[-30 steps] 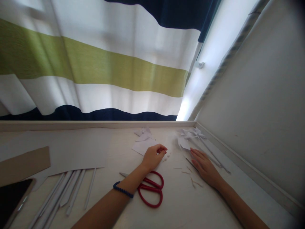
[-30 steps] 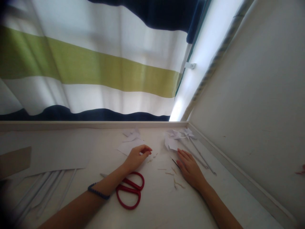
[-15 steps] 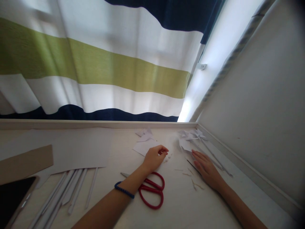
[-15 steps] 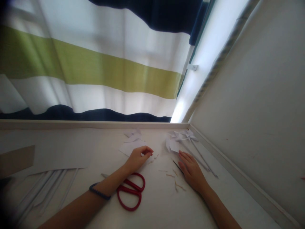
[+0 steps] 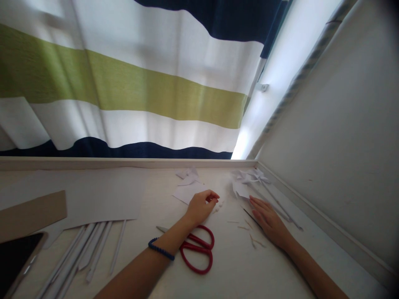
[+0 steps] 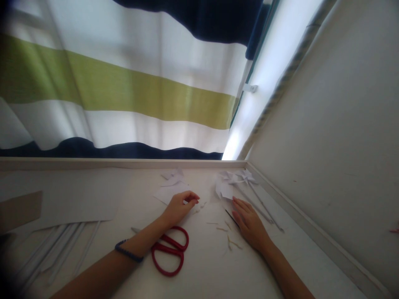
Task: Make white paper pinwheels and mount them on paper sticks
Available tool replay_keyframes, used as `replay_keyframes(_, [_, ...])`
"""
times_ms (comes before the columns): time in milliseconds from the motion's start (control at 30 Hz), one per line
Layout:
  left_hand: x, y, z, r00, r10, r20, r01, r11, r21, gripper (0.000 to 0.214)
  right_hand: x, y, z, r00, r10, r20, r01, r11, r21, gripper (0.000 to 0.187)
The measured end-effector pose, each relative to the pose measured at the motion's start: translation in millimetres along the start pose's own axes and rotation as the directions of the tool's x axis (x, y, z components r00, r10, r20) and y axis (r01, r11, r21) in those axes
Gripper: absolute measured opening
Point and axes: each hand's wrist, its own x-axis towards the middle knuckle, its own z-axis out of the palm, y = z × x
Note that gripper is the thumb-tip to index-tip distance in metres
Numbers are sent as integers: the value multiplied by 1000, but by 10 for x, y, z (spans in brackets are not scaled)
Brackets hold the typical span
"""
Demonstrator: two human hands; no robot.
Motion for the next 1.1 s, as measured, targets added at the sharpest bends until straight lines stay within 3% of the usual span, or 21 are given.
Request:
replay_keyframes(400, [-11,80,-27,991,-9,-132,12,1000,23,16,6,-31,-15,1000,9,9,-9,1000,9,38])
replay_keyframes(633, [-37,85,-82,946,-100,-310,166,966,197,18,3,-27,-9,1000,15,13,-15,1000,9,37])
replay_keyframes(800, [-44,108,-95,912,-95,-399,242,910,336,23,-1,-14,-1,1000,3,20,-3,1000,10,37])
replay_keyframes(1100, [-89,85,-15,927,-77,-368,272,813,514,30,-6,-5,-4,1000,-3,20,3,1000,8,36])
